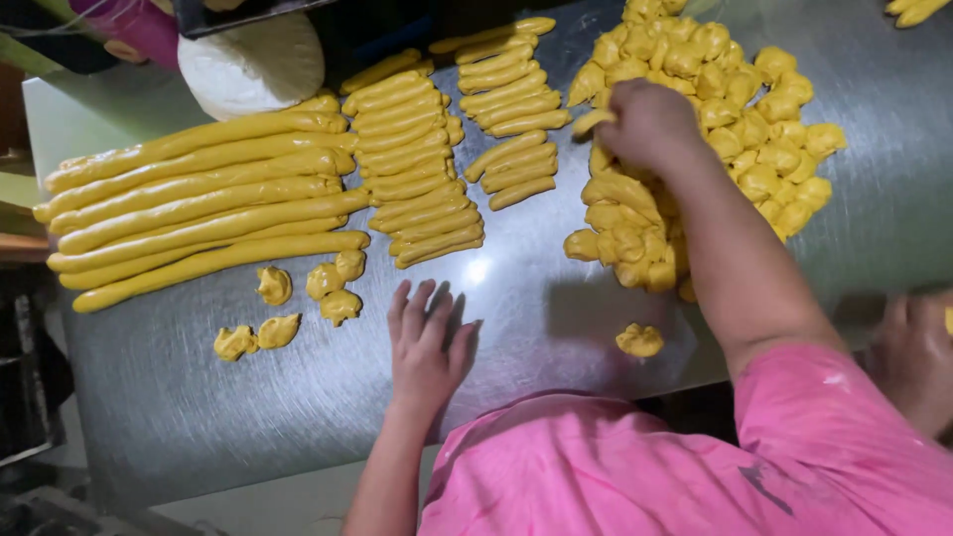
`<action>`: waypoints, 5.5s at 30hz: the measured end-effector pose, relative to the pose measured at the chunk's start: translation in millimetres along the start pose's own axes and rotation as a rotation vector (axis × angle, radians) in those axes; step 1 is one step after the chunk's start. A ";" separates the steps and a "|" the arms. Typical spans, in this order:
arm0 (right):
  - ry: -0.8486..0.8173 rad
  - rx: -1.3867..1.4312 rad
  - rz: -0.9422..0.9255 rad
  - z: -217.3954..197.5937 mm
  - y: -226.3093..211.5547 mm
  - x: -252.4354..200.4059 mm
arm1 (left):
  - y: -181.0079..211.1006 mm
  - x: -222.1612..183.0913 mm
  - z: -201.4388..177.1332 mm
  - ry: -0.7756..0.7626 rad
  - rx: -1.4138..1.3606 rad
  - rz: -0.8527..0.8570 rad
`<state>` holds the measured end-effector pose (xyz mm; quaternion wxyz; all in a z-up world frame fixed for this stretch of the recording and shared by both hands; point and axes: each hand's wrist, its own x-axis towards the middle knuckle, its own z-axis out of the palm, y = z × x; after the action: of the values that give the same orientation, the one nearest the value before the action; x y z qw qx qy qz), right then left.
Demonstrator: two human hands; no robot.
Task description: Portioning and shaping yellow dough into small balls and long strips on a metal table
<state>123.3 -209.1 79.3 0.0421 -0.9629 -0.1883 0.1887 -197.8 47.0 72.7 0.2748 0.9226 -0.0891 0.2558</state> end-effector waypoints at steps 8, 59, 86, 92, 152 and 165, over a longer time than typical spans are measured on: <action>0.639 0.206 0.113 57.6 36.4 -17.2 | -29.8 -46.3 -19.9 0.004 -0.109 -0.055; 0.504 -0.030 -0.357 177.0 -168.4 -145.1 | -138.2 -87.2 -20.5 0.128 0.412 0.141; 0.481 -0.062 -0.328 191.4 -157.1 -158.9 | -102.2 -121.9 12.7 0.118 0.860 -0.594; 0.634 -0.289 -0.666 313.6 -76.2 -270.6 | -39.1 -239.1 -20.9 -0.479 0.418 -0.190; -0.102 0.275 0.247 2.0 -72.9 59.9 | -94.3 178.7 159.4 -0.272 0.146 -0.346; 0.116 0.533 0.032 0.2 -48.7 38.7 | -116.4 197.6 200.6 -0.017 -0.369 -0.769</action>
<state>139.6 -149.4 73.0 0.3020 -0.9299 -0.1138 0.1767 91.1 28.4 -22.2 0.5098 0.8261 0.2152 0.1068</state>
